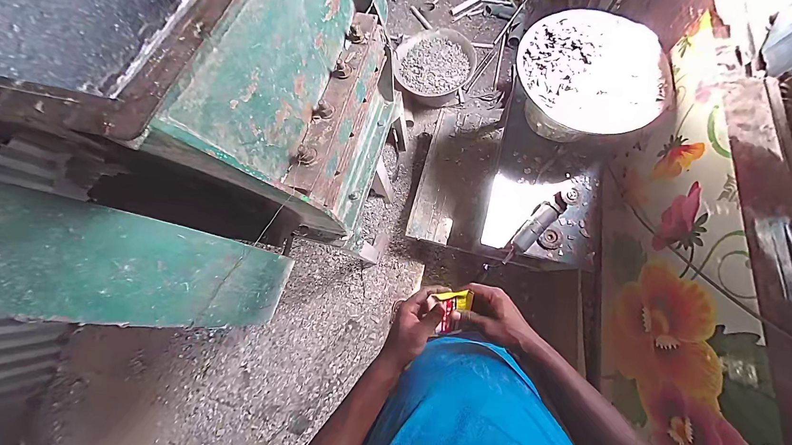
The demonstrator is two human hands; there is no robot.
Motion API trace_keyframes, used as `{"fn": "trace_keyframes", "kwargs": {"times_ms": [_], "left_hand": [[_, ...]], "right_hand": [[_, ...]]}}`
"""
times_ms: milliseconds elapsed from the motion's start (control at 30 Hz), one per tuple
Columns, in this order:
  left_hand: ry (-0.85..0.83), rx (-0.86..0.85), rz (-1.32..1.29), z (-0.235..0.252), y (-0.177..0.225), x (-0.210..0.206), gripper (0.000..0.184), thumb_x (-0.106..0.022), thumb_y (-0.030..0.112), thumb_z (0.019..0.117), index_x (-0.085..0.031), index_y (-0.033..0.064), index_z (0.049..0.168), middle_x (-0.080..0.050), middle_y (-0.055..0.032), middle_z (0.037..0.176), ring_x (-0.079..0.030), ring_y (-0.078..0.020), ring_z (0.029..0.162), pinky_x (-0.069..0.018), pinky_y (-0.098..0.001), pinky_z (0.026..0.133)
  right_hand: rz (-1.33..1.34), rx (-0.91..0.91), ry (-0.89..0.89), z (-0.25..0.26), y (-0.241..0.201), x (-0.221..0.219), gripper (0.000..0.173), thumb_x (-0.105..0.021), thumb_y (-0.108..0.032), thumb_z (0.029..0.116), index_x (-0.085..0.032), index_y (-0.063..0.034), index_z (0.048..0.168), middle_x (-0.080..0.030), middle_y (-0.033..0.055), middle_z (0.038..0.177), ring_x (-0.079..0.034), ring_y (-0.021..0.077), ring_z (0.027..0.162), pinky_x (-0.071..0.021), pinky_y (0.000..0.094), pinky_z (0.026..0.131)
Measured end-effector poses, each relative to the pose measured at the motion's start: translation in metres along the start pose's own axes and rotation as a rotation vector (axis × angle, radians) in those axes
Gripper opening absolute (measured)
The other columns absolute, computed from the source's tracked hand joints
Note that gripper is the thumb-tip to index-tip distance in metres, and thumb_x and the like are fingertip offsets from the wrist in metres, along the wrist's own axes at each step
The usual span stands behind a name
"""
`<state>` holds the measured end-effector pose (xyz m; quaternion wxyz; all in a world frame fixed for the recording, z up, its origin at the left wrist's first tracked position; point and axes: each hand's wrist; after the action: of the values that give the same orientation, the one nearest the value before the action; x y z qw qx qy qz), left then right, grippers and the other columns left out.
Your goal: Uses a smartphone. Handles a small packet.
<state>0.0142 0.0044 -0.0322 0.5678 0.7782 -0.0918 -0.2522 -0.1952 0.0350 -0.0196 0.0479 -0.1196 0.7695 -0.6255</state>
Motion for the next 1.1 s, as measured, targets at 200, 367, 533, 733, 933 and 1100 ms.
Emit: {"fn": "trace_keyframes", "kwargs": {"times_ms": [200,367,533,733,933,1100], "left_hand": [[0.18,-0.038,-0.032,-0.014,0.01,0.005,0.029,-0.082,0.001,0.0807,-0.067,-0.002,0.106,-0.074,-0.0075,0.095,-0.071,-0.0139,0.086,-0.0611,-0.0312,0.081],[0.003,0.085,-0.81,-0.023,0.022,0.014,0.097,-0.052,0.081,0.0841,-0.037,0.016,0.154,-0.061,-0.0173,0.139,-0.063,-0.0353,0.124,-0.0522,-0.0507,0.103],[-0.056,0.043,-1.015,-0.025,0.041,0.022,0.108,-0.033,0.094,0.079,-0.029,0.0226,0.16,-0.042,-0.0196,0.159,-0.042,-0.0413,0.145,-0.0387,-0.0566,0.115],[-0.016,0.042,-1.003,-0.027,0.039,0.021,0.11,-0.024,0.096,0.0771,-0.021,0.028,0.163,-0.031,-0.0191,0.165,-0.031,-0.0433,0.151,-0.0296,-0.0643,0.118],[-0.215,-0.013,-0.136,-0.049,-0.014,0.027,0.121,-0.019,0.093,0.0834,-0.007,0.0027,0.164,-0.02,-0.0153,0.17,-0.019,-0.0289,0.157,-0.0197,-0.0516,0.128],[-0.24,0.067,0.101,-0.115,-0.019,0.035,0.129,-0.012,0.095,0.0807,0.001,-0.0049,0.162,-0.011,-0.0219,0.17,-0.01,-0.0287,0.159,-0.0131,-0.0498,0.129]], "right_hand": [[-0.093,0.126,0.19,-0.017,0.009,-0.002,0.025,-0.076,-0.021,0.0907,-0.073,-0.0019,0.106,-0.074,-0.0012,0.09,-0.067,-0.0026,0.079,-0.0568,0.0172,0.075],[0.316,0.109,0.308,-0.024,0.005,-0.004,0.019,-0.075,-0.007,0.0887,-0.071,-0.0027,0.107,-0.076,-0.0022,0.095,-0.071,0.0051,0.084,-0.0613,0.0255,0.077],[0.486,0.087,0.371,-0.032,0.008,0.004,0.019,-0.074,-0.007,0.0899,-0.071,-0.0048,0.109,-0.076,0.0001,0.098,-0.072,0.0077,0.087,-0.0614,0.026,0.08],[0.531,0.037,0.407,-0.037,0.015,0.002,0.018,-0.072,-0.007,0.0904,-0.07,-0.0041,0.108,-0.076,0.003,0.095,-0.073,0.01,0.084,-0.0618,0.0263,0.077],[0.543,-0.004,0.432,-0.037,0.02,0.001,0.017,-0.07,-0.005,0.0893,-0.07,-0.0048,0.106,-0.076,0.0023,0.094,-0.073,0.0101,0.084,-0.0621,0.027,0.077],[0.526,-0.042,0.474,-0.041,0.021,0.006,0.016,-0.069,-0.006,0.0894,-0.069,-0.0041,0.106,-0.075,0.0027,0.093,-0.073,0.0111,0.083,-0.0626,0.0281,0.076]]}}
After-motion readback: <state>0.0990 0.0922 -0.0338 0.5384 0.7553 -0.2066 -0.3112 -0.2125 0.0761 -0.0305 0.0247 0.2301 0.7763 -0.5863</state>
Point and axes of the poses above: each hand's wrist, its own z-axis towards the middle knuckle, its own x-axis out of the back of the hand, y = z × x
